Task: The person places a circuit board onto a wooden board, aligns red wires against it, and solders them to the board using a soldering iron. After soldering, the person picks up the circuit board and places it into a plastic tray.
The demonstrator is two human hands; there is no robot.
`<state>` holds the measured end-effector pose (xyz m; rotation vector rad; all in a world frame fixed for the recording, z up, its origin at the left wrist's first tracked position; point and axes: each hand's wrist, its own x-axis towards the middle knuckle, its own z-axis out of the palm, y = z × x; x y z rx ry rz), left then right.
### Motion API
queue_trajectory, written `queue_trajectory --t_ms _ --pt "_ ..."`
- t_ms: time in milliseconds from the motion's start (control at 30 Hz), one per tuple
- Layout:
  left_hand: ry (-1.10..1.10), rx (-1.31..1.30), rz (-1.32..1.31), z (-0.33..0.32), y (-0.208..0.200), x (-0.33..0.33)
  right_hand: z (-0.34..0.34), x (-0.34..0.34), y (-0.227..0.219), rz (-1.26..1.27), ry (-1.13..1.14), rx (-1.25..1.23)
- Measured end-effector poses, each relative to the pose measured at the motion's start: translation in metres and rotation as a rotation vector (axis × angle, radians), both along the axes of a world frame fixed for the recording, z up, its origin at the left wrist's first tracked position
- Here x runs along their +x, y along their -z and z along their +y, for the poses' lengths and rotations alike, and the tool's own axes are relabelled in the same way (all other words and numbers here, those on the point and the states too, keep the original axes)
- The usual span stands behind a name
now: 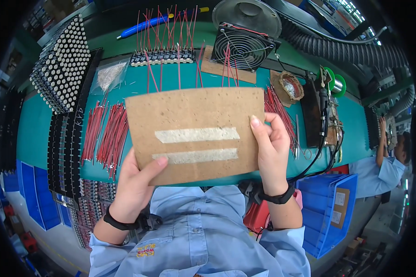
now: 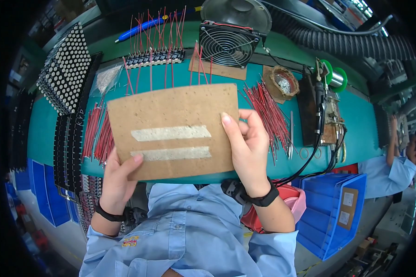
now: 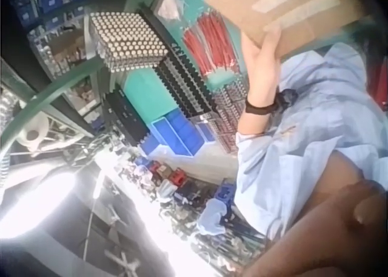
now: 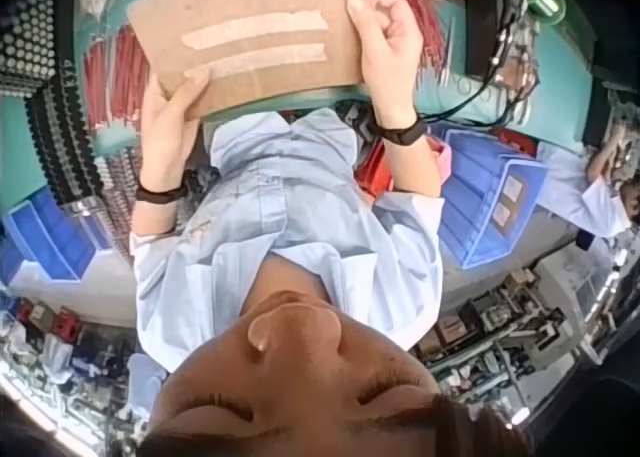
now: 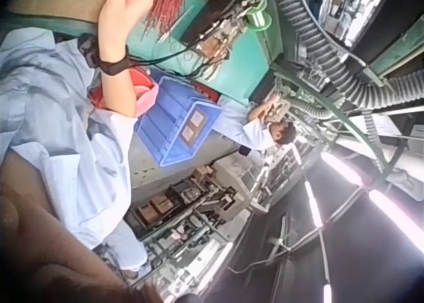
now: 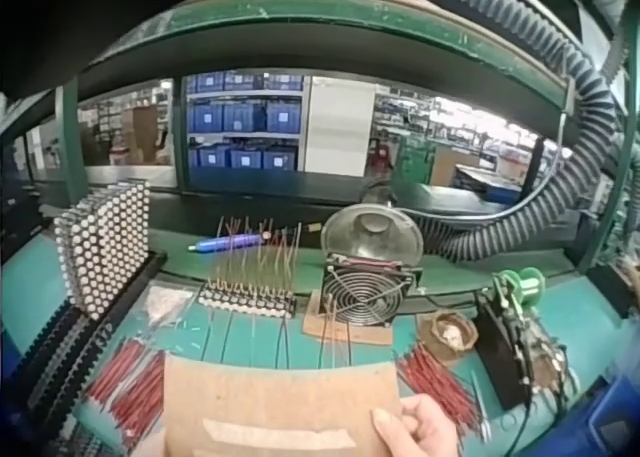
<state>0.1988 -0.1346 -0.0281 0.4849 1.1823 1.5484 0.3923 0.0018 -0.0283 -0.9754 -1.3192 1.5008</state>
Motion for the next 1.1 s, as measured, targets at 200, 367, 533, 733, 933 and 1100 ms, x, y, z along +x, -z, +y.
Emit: queue_trajectory --t_ms 200,367,533,733,933,1100 --pt "-0.133 0.089 0.493 0.003 -0.042 -0.015 0.009 0.014 -0.019 0.030 0.124 0.288" --pt "0.072 0.116 1.435 0.012 -0.068 0.002 -0.019 0.052 -0.027 -0.021 0.510 0.776" --pt "0.285 0.457 2.072 0.021 -0.025 0.039 -0.060 0.082 -0.009 -0.423 0.101 1.221" --pt "0.326 0.366 2.202 0.006 0.011 0.073 -0.060 0.063 0.032 -0.813 0.019 1.307" --pt "0.474 0.395 1.972 0.016 0.016 0.069 -0.048 0.081 0.029 -0.900 -0.195 1.109" --pt "0.581 0.350 1.882 0.015 0.036 0.066 -0.026 0.094 0.021 -0.161 -0.069 0.263"
